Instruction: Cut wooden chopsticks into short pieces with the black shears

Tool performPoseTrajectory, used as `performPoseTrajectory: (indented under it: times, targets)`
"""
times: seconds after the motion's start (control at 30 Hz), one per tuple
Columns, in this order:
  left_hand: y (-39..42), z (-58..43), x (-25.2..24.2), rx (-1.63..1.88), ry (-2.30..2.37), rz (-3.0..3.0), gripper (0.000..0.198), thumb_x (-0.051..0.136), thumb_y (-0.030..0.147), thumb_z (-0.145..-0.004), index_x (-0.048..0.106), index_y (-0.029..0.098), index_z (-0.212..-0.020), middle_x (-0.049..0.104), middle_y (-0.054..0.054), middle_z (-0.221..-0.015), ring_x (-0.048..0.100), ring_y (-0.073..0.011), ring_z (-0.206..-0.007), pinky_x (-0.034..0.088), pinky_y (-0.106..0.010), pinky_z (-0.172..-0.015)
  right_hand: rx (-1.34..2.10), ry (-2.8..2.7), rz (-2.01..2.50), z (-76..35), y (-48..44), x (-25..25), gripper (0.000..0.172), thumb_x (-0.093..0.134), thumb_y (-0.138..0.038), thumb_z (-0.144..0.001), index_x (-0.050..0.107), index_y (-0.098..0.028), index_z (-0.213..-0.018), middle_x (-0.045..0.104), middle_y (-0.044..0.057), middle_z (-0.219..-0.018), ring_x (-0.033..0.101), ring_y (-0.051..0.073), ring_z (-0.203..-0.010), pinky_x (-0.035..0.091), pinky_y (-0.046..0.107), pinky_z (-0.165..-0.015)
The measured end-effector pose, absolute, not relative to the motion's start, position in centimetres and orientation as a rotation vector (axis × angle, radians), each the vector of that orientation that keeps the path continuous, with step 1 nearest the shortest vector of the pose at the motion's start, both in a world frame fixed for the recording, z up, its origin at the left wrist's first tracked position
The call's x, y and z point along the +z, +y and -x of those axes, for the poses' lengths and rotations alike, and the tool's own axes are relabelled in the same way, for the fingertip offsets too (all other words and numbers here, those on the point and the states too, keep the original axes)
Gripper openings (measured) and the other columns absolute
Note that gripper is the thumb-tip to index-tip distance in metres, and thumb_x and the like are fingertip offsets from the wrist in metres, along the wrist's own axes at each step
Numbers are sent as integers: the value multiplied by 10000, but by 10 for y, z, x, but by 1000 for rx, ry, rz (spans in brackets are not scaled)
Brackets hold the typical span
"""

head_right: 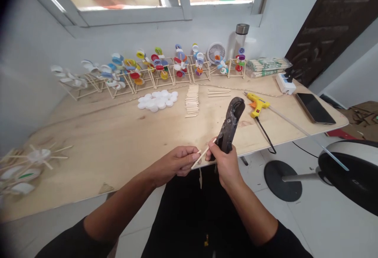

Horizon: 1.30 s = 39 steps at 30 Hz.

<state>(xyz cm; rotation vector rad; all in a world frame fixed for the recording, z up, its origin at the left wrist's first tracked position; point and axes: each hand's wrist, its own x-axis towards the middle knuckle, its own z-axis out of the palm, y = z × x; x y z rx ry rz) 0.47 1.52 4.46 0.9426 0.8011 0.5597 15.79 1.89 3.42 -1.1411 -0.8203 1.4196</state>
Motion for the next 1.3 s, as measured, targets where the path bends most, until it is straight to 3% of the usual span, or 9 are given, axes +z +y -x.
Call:
performPoseTrajectory:
  times: [0.17, 0.37, 0.83, 1.13, 1.3]
  targets:
    - [15, -7, 41, 581, 875, -988, 312, 494, 429, -827, 588, 137, -764, 417, 51, -542, 282, -43, -428, 171, -200, -409, 1389, -790, 1139, -160, 18, 32, 215, 684, -308, -690, 564, -161, -791, 552, -45, -527, 521, 116, -488, 413, 246, -506]
    - [17, -7, 40, 469, 834, -970, 367, 427, 463, -852, 603, 141, -855, 563, 10, -491, 317, -45, -333, 170, -197, -362, 1331, -806, 1166, -159, 16, 31, 171, 678, -279, -696, 578, -164, -774, 557, -50, -531, 511, 101, -481, 405, 230, -497]
    - [19, -10, 39, 447, 799, -921, 351, 399, 451, -871, 583, 156, -825, 570, 16, -430, 307, -42, -290, 181, -174, -328, 1326, -810, 1153, -158, 15, 26, 133, 660, -249, -714, 581, -174, -791, 550, -55, -536, 502, 96, -457, 405, 225, -477]
    - [18, -11, 40, 458, 807, -951, 338, 380, 421, -885, 555, 161, -757, 446, 61, -345, 288, -47, -307, 118, -178, -343, 1298, -824, 1187, -156, 15, 25, 134, 661, -266, -715, 583, -175, -773, 558, -49, -554, 513, 101, -489, 419, 230, -509]
    - [18, -10, 40, 443, 804, -949, 338, 377, 430, -881, 545, 163, -761, 449, 58, -354, 286, -53, -316, 117, -185, -349, 1308, -797, 1163, -156, 15, 24, 145, 672, -257, -709, 581, -165, -777, 553, -45, -564, 512, 103, -504, 421, 230, -515]
